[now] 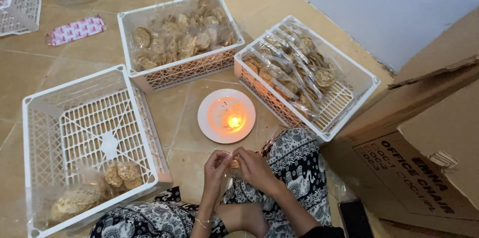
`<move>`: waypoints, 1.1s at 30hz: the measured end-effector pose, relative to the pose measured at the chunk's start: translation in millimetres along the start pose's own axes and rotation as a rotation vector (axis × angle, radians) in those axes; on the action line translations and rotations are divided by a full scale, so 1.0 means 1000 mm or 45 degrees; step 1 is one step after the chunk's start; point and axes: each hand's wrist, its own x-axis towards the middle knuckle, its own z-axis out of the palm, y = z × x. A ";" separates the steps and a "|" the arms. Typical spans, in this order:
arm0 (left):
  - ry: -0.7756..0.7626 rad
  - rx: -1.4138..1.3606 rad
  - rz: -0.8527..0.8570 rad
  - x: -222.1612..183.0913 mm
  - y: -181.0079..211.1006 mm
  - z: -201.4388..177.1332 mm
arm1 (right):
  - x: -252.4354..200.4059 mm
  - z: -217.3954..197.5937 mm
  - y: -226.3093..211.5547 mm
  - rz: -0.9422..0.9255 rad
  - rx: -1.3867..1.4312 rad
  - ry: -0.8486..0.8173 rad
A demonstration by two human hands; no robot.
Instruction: Sealing plastic bags containing food items using a candle flame and organizing them into baskets.
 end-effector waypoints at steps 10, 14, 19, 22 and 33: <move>-0.016 0.044 0.079 0.001 0.009 -0.006 | -0.009 -0.007 -0.007 0.124 0.272 -0.124; -0.050 0.163 0.023 0.002 0.009 -0.009 | -0.008 0.000 -0.002 0.142 0.157 -0.069; 0.035 0.170 0.064 0.004 -0.001 -0.017 | -0.008 -0.004 -0.005 0.166 0.151 -0.091; 0.080 0.131 0.099 0.006 0.001 -0.021 | -0.004 -0.008 -0.011 0.122 0.200 -0.046; 0.066 0.138 0.022 0.002 0.012 -0.019 | 0.005 0.016 0.023 -0.100 0.443 0.416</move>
